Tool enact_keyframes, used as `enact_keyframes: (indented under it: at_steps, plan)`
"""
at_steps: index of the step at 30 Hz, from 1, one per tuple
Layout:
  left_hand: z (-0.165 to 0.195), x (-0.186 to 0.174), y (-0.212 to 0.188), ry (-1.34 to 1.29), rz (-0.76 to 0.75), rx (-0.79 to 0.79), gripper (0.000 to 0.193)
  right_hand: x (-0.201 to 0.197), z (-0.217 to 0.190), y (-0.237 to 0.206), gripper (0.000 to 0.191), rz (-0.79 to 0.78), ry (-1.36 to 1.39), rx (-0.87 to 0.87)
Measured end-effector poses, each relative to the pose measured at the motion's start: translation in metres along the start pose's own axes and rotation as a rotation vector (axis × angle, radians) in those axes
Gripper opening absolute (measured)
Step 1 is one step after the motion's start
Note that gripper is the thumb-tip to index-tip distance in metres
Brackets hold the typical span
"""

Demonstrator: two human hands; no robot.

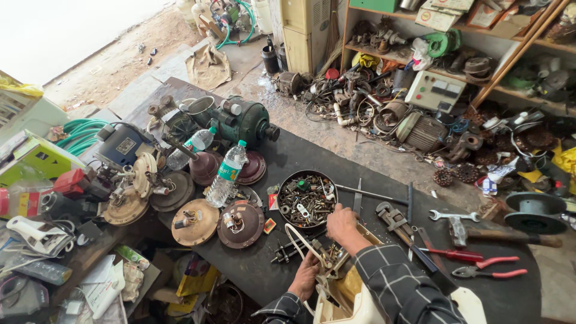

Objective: The person disassembles a white plastic appliance housing using a screwdriver, removes the internal metal base with wiring, and then uses a screwdriver to adjust components on the base. The person also briefly opens a drawer to retrieve a marker.

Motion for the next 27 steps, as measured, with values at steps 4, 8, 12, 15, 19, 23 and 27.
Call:
enact_keyframes:
  at_steps: [4, 8, 12, 15, 19, 23, 27]
  plan:
    - [-0.011, -0.003, -0.017, 0.005, 0.016, 0.009, 0.089, 0.012, -0.004, -0.007, 0.018, 0.047, 0.137, -0.081]
    - [-0.023, -0.014, -0.045, 0.133, 0.065, 0.042, 0.086, 0.028, -0.014, -0.026, 0.017, 0.063, 0.189, -0.205]
    - [-0.034, -0.034, -0.078, 0.237, 0.112, 0.034, 0.086, 0.026, -0.031, -0.054, 0.031, 0.093, 0.254, -0.309]
    - [-0.032, -0.043, -0.106, 0.428, 0.111, 0.166, 0.079, 0.015, -0.04, -0.09, 0.037, 0.098, 0.323, -0.312]
    - [-0.031, -0.049, -0.146, 0.891, 0.217, 0.382, 0.072, -0.002, -0.05, -0.15, 0.042, 0.21, 0.402, -0.415]
    - [-0.025, -0.027, -0.203, 1.229, 0.231, 0.686, 0.072, 0.004, -0.033, -0.206, 0.038, 0.318, 0.545, -0.426]
    - [-0.006, 0.015, -0.223, 1.377, 0.167, 0.789, 0.088, 0.012, -0.006, -0.248, 0.035, 0.407, 0.621, -0.435]
Point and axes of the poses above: each hand's wrist, its own y-axis towards the middle knuckle, its own x-axis out of the palm, z = x × y, the point moved 8 cm from there along y, towards the middle knuckle, and after that the axes turned 13 degrees about y, right-handed, at the moved point
